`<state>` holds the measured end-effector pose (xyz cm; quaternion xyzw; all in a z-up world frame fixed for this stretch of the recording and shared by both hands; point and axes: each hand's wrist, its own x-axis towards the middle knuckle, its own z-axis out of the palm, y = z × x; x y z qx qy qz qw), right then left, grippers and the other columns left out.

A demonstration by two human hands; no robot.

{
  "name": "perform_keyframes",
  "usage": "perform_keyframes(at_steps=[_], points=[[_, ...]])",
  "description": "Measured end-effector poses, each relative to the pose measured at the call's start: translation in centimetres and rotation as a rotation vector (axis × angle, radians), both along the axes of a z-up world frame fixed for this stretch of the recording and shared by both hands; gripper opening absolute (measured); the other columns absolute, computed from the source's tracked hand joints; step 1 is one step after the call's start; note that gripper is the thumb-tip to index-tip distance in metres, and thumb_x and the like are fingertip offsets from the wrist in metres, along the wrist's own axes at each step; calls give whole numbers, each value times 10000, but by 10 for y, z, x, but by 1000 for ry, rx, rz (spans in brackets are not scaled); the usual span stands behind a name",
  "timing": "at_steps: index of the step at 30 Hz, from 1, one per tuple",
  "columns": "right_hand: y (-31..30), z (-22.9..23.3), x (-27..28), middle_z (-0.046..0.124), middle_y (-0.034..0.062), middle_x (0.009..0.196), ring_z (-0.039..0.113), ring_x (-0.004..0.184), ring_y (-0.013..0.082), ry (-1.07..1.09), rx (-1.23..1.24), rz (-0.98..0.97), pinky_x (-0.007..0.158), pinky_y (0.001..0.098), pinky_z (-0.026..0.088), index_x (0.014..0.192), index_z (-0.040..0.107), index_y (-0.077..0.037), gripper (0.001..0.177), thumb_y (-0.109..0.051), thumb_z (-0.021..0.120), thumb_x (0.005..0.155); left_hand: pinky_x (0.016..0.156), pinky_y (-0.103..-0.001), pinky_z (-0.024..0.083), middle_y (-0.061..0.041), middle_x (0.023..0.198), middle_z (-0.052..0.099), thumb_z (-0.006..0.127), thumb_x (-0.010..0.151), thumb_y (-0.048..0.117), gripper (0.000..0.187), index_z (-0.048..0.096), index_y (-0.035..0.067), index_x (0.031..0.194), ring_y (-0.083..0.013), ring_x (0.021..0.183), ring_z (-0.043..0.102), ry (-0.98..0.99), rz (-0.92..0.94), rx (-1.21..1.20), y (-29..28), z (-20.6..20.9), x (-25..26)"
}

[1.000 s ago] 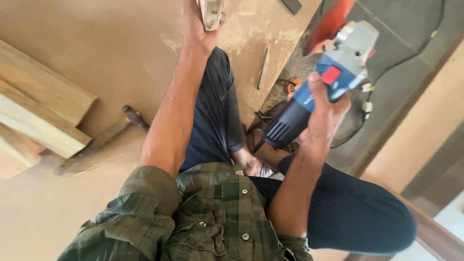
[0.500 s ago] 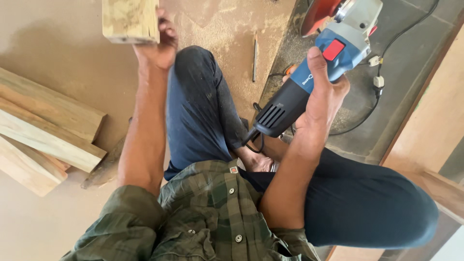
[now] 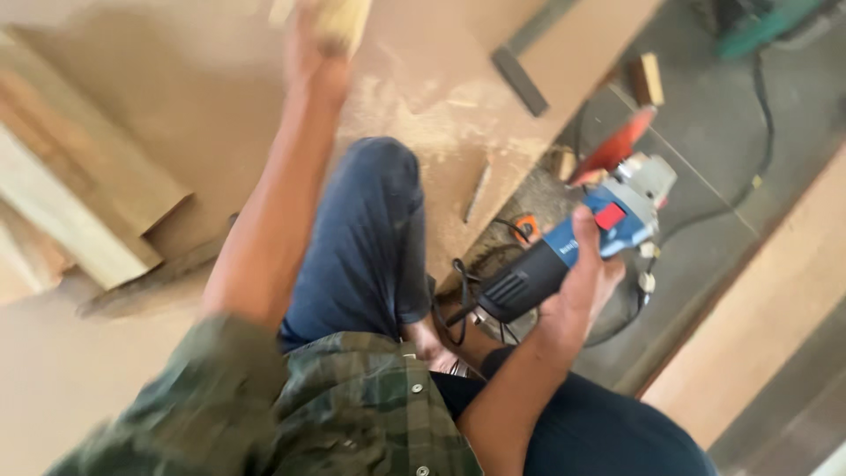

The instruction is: The person sands several pieces of wood by hand using a power sander.

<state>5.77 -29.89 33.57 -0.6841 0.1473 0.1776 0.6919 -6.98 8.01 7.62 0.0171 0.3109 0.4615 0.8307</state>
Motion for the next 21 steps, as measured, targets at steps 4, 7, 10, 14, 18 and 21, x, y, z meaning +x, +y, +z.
perform_keyframes(at_steps=[4, 7, 10, 14, 18, 21], points=[[-6, -11, 5, 688, 186, 837, 702, 617, 261, -63, 18, 54, 572, 418, 615, 1108, 640, 100, 378, -144, 814, 878, 1052, -515, 454, -206, 1384, 483, 759, 917, 350, 761, 341, -18, 1436, -386, 1273, 497, 179, -72, 37, 9, 5, 19], [-1, -17, 10, 695, 174, 874, 708, 658, 261, -118, 86, 60, 600, 430, 633, 1160, 623, 81, 396, -110, 824, 877, 1103, -513, 369, -212, 1451, 385, 790, 877, 414, 912, 246, -21, 1466, -385, 1339, 403, 447, -129, 147, 23, 23, -26], [8, -18, 12, 690, 188, 845, 695, 640, 280, -59, 118, 3, 557, 449, 635, 1134, 597, 90, 406, -105, 831, 865, 1154, -512, 284, -218, 1519, 286, 822, 837, 479, 1066, 152, -24, 1496, -384, 1405, 308, 1071, -64, 428, 30, 41, -111], [2, -7, 7, 670, 183, 857, 691, 656, 276, -32, 83, 56, 547, 432, 636, 1138, 621, 113, 394, -125, 823, 897, 1221, -509, 171, -227, 1608, 155, 864, 784, 565, 1273, 26, -29, 1536, -382, 1493, 182, 2220, 97, 466, -37, 79, -265], [0, -6, 1, 680, 180, 929, 704, 690, 279, -69, 102, 89, 558, 432, 623, 1173, 617, 116, 414, -109, 842, 908, 1318, -460, 189, -169, 1717, 95, 888, 719, 580, 1376, 0, 43, 1623, -317, 1598, 137, 2093, -362, -322, -78, 129, -345], [-7, -5, -4, 657, 189, 867, 688, 642, 278, -26, 101, 57, 524, 449, 633, 1163, 572, 89, 444, -102, 835, 862, 1127, -614, 245, -335, 1591, 88, 980, 761, 565, 1349, 40, 2, 1548, -458, 1473, 110, 2168, -481, -250, -75, 125, -371]])
